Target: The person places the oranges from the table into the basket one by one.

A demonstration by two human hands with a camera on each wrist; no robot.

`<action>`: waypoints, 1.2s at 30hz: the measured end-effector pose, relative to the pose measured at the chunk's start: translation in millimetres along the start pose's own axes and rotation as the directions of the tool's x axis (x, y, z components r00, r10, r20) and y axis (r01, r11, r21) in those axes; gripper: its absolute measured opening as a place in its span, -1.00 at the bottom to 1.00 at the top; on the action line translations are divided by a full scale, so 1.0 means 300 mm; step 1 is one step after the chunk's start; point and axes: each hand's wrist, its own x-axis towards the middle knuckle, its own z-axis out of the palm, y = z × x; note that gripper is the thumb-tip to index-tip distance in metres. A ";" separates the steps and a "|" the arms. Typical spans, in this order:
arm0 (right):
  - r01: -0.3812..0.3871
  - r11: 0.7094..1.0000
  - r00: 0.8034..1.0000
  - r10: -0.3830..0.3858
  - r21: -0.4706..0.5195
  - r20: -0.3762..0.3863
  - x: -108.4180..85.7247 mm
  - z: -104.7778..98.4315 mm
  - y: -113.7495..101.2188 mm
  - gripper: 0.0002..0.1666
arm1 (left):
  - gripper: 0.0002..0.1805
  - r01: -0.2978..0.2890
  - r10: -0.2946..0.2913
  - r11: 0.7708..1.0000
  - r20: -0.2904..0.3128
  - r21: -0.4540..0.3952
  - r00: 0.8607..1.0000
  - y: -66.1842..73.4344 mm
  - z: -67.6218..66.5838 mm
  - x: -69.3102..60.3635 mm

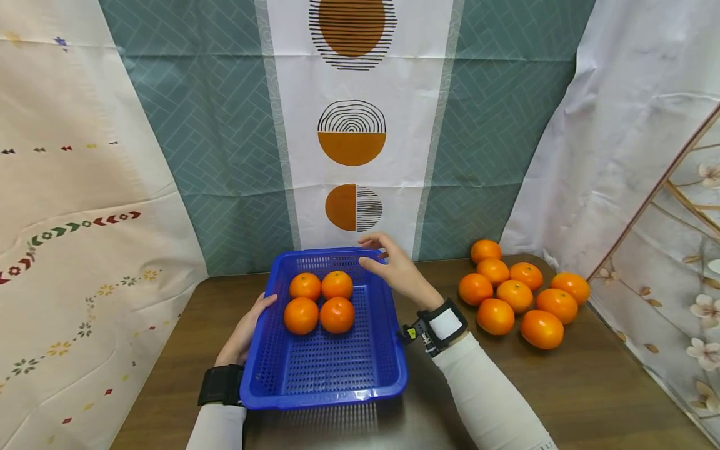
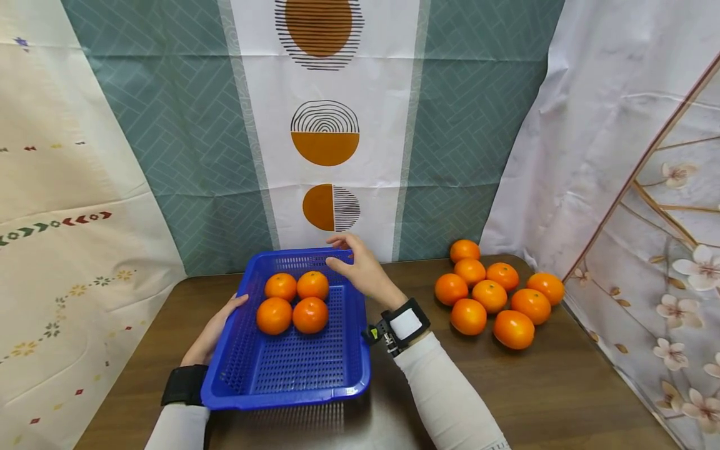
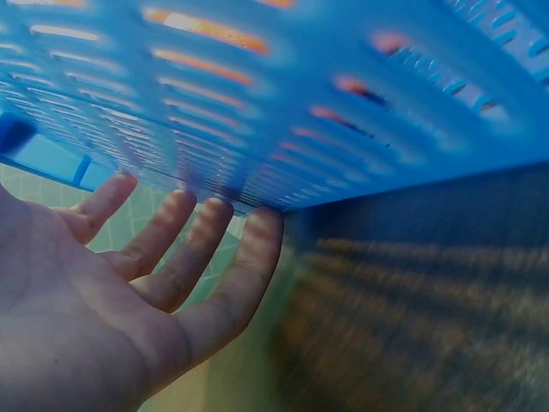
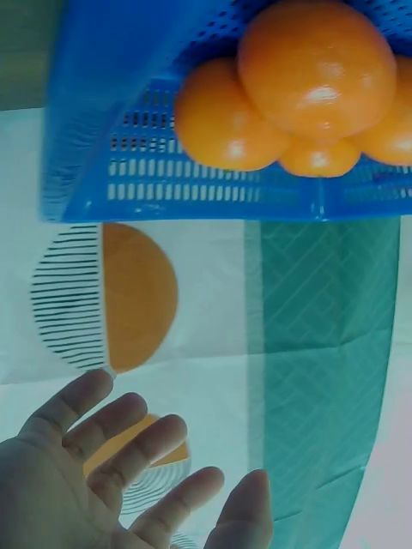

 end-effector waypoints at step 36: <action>-0.390 0.810 0.918 0.309 -0.438 -0.247 -0.306 -0.409 0.106 -0.22 | -0.32 0.029 -0.029 1.000 -0.013 -0.002 0.999 0.009 0.004 -0.009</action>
